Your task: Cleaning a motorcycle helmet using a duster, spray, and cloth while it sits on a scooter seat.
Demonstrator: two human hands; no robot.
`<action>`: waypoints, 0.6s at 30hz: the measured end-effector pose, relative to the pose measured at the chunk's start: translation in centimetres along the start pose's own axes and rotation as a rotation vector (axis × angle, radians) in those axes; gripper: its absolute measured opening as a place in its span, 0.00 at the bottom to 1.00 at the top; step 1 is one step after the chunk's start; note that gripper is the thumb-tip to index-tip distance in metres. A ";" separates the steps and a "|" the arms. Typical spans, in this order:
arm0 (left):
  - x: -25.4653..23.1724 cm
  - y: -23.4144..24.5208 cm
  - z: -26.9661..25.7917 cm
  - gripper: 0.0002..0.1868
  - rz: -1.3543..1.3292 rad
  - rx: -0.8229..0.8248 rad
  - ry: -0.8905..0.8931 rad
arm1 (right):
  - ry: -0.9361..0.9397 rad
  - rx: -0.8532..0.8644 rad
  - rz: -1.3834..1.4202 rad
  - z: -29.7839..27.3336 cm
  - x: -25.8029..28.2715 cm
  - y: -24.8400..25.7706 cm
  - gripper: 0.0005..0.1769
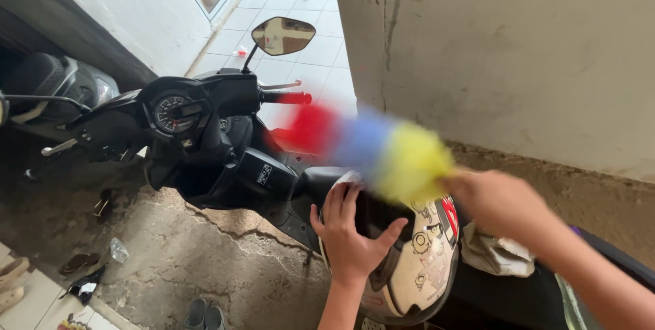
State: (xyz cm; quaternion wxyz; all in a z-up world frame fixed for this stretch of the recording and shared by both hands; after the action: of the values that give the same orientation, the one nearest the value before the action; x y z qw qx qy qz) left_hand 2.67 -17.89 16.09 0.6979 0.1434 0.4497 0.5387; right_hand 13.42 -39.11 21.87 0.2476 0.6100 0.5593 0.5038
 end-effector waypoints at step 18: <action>8.9 -0.3 4.6 0.28 -0.342 -0.052 0.271 | -0.101 -0.168 0.356 -1.6 -4.0 -14.5 0.32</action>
State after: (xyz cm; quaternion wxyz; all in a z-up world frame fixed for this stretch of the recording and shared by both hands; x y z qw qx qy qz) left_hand 6.57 -8.85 14.26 0.7157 -0.0269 0.5433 0.4381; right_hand 6.25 -39.62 8.54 0.2326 0.7009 0.3855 0.5532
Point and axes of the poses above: each hand's wrist, its own z-axis towards the middle knuckle, its own y-axis out of the back of the hand, x = y × z, the point moved 3 cm from there along z, towards the middle knuckle, and after that the axes turned 2 degrees about x, right-handed, at the moved point
